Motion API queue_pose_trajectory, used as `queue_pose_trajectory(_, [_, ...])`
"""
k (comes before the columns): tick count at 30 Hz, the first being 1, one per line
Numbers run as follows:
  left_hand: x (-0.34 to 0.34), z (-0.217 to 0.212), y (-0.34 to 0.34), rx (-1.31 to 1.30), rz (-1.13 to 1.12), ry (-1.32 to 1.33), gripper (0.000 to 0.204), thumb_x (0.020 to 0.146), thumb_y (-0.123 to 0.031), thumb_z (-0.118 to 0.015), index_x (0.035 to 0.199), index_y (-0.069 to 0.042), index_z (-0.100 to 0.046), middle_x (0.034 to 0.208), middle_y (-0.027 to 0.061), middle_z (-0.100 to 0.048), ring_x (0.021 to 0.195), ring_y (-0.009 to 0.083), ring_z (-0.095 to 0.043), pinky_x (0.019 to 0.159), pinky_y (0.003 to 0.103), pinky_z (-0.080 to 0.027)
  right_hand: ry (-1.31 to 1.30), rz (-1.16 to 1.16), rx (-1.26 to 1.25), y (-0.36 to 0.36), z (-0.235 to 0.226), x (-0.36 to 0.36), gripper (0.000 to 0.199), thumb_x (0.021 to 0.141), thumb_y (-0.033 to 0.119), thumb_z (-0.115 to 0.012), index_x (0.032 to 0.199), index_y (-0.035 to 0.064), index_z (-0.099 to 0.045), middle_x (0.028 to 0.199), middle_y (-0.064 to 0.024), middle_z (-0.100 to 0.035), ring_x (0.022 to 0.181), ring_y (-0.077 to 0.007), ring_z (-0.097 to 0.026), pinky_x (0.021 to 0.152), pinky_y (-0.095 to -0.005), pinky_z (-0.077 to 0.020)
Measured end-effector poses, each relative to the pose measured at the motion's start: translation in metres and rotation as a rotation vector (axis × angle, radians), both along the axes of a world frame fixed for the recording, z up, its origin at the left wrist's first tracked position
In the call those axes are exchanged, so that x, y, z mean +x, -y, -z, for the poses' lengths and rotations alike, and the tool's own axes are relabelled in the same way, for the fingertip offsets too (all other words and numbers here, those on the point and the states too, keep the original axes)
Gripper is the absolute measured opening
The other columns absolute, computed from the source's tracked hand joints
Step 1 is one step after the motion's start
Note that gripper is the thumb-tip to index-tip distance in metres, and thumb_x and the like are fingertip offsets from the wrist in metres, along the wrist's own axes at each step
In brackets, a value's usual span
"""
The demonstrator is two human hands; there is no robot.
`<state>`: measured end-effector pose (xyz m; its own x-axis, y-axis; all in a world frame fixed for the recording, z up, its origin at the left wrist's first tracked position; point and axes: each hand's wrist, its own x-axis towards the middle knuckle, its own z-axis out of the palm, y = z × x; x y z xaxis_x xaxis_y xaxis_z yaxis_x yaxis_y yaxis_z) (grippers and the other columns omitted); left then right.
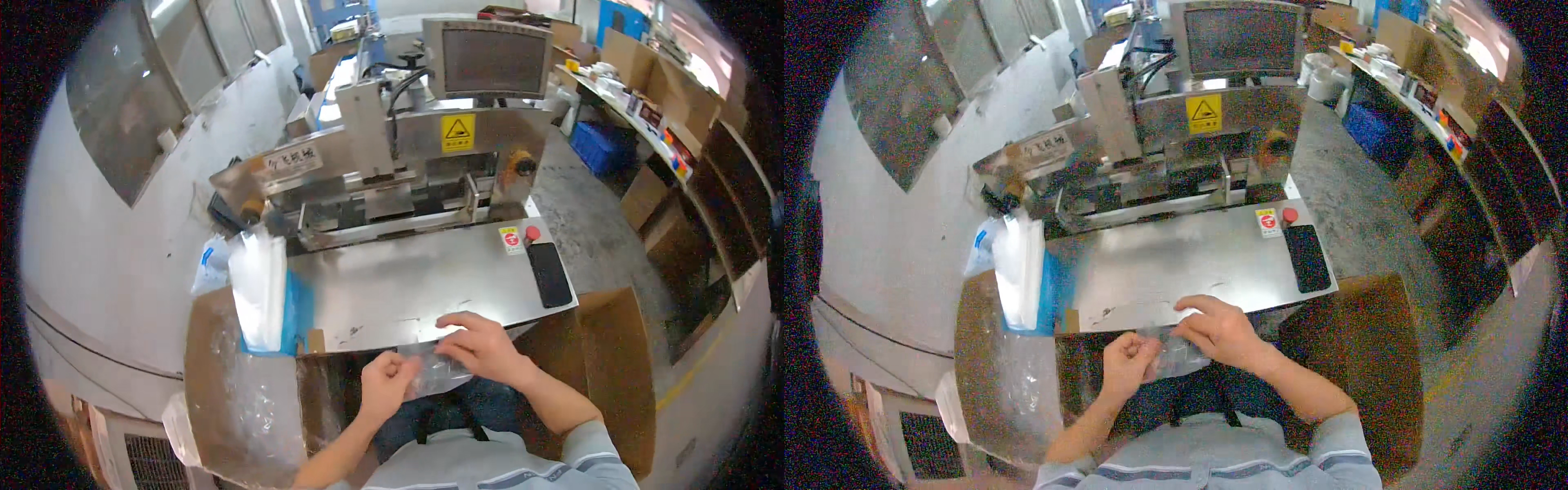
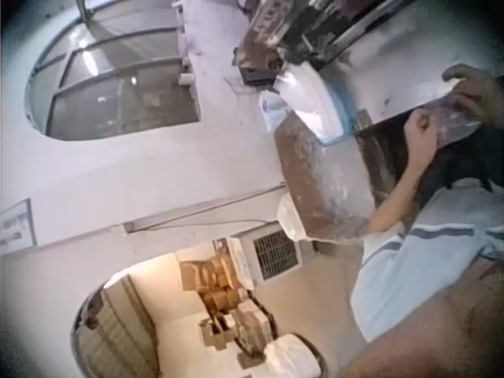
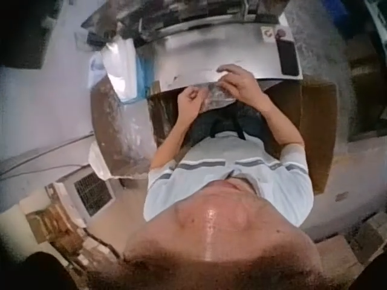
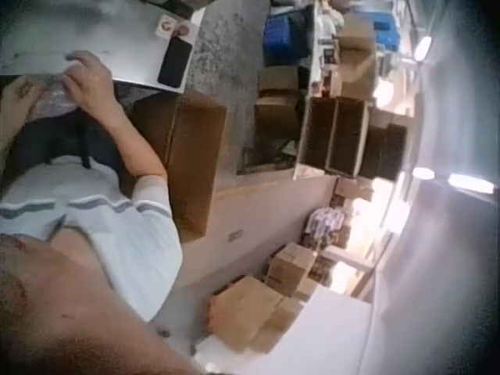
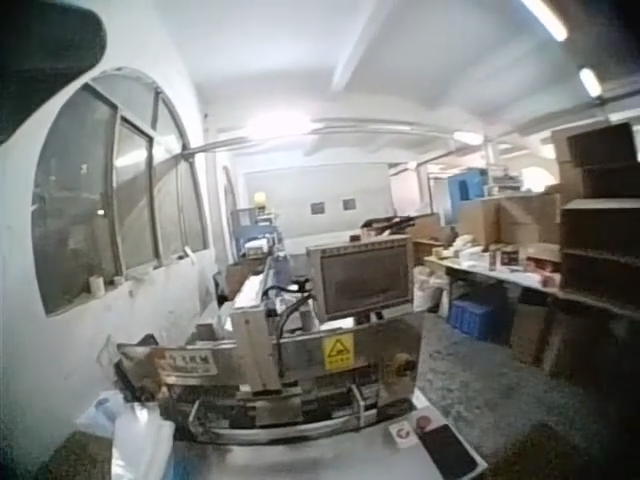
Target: Wrapping small boxes with plastic film using a machine and placing them into a larger container.
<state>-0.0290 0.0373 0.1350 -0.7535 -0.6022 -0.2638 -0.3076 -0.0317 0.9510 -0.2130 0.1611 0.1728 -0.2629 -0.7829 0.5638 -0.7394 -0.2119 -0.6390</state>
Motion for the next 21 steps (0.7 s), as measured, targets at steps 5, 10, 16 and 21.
queue_pose_trajectory(5, [-0.017,0.003,0.004,-0.715,-0.028,-0.195,0.028,0.088,-0.012,-0.07,0.114,-0.003,-0.063,0.096,0.0135,-0.071,0.078,0.0217,-0.068,0.07,0.033,-0.053,-0.203,-0.103,0.107,-0.003,0.035,-0.007,0.017,0.079,0.017,-0.075,0.078,0.004,-0.065,0.081,-0.0124,-0.063,0.075,-0.0322,-0.061,0.069,-0.0417,-0.0501])
queue_pose_trajectory(10, [-0.046,-0.026,0.018,-0.752,0.627,-0.13,0.041,0.087,-0.021,-0.07,0.125,-0.009,-0.061,0.116,0.0165,-0.067,0.101,0.0347,-0.067,0.086,0.041,-0.054,-0.312,-0.128,0.114,-0.004,0.054,-0.013,0.016,0.08,0.018,-0.073,0.084,0.0047,-0.065,0.076,-0.0119,-0.062,0.077,-0.0335,-0.061,0.076,-0.0448,-0.0488])
queue_pose_trajectory(16, [-0.052,0.002,0.047,-0.871,0.744,0.053,0.019,0.092,-0.026,-0.06,0.094,-0.009,-0.069,0.089,0.0151,-0.07,0.084,0.037,-0.066,0.073,0.048,-0.052,-0.216,-0.135,0.405,-0.003,0.067,-0.041,0.02,0.084,0.024,-0.068,0.083,0.005,-0.065,0.076,-0.0146,-0.064,0.079,-0.0361,-0.063,0.078,-0.0456,-0.0496])
queue_pose_trajectory(21, [-0.057,-0.031,0.08,-0.758,0.702,0.129,0.021,0.095,-0.025,-0.058,0.097,-0.006,-0.066,0.088,0.0205,-0.067,0.086,0.042,-0.065,0.077,0.049,-0.052,0.026,-0.351,0.513,-0.003,0.029,-0.081,0.014,0.086,0.02,-0.069,0.089,0.0058,-0.069,0.094,-0.0109,-0.068,0.1,-0.0309,-0.063,0.088,-0.0417,-0.0499])
